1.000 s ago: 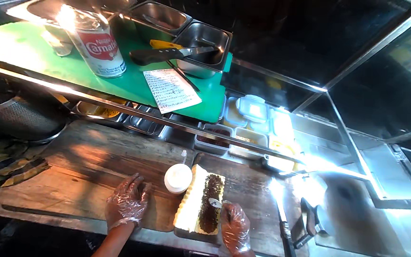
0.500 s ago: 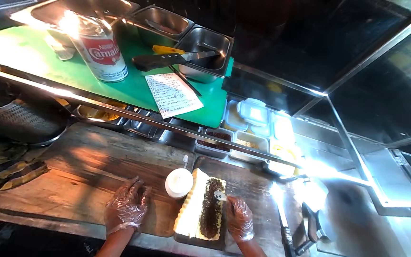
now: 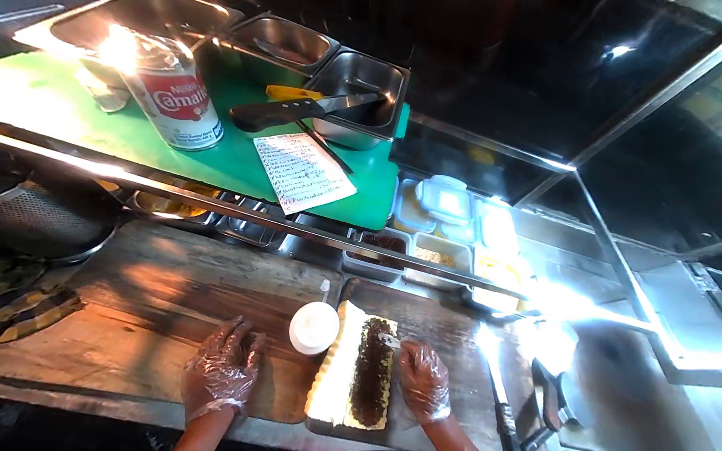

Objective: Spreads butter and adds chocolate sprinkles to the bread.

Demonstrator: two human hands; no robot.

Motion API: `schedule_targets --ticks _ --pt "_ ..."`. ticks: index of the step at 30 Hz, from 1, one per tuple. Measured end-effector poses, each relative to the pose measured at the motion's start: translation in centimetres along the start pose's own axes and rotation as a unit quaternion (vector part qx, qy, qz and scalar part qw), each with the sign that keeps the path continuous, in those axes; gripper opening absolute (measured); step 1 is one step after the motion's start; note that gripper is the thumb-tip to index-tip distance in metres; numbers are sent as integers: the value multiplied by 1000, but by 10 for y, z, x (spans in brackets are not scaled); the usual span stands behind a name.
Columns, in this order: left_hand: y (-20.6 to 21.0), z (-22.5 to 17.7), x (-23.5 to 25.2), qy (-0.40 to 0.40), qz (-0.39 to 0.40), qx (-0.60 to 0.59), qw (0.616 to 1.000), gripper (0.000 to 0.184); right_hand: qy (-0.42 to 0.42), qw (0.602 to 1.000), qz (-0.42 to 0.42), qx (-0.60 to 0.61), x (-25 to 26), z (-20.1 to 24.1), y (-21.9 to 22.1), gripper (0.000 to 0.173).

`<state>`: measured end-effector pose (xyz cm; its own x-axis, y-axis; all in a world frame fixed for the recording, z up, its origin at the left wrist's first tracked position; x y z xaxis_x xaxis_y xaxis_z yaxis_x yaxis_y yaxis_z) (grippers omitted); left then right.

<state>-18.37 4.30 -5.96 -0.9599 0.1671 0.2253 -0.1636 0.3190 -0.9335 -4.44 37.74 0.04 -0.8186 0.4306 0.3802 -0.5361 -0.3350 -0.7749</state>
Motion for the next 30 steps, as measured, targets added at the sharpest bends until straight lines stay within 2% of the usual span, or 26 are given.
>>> schedule_targets --ticks 4,8,12,16,19,24,25,27,28,29,30 --pt "2 2 -1 -4 -1 3 1000 57 -25 999 20 15 -2 -5 2 18" --pt "2 2 -1 -5 -4 4 1000 56 2 999 38 17 13 -19 5 16" --pt "2 2 -1 -4 0 -1 1000 56 68 983 157 66 31 -23 5 20" --pt "1 2 -1 -4 0 6 1000 57 79 969 224 68 52 -24 15 22" --pt "1 1 -1 -5 6 6 1000 57 132 945 286 89 68 -22 14 24" --pt "2 1 -2 -7 -1 2 1000 56 272 891 320 171 81 -23 15 13" --pt "2 1 -2 -8 0 0 1000 56 322 868 309 217 83 -22 13 8" --pt "0 1 -2 -7 1 -5 1000 56 431 793 292 316 96 -11 4 6" --pt "1 2 -2 -7 0 -6 1000 55 455 770 298 333 108 -5 -1 5" --pt "2 3 -2 -9 2 -6 1000 55 448 777 297 326 125 0 -5 4" --pt "3 3 -3 -8 1 -5 1000 55 413 814 289 287 144 7 -7 6"
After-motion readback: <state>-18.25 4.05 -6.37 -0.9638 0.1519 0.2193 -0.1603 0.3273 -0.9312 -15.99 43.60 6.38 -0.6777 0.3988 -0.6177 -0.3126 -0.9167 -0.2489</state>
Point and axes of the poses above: each hand's wrist, its own x-axis towards the middle knuckle, its own y-axis out of the palm, z = x × y, the point moved 2 cm from there along x, towards the middle knuckle, and after that the axes turned 2 degrees about y, right-handed, at the moved point
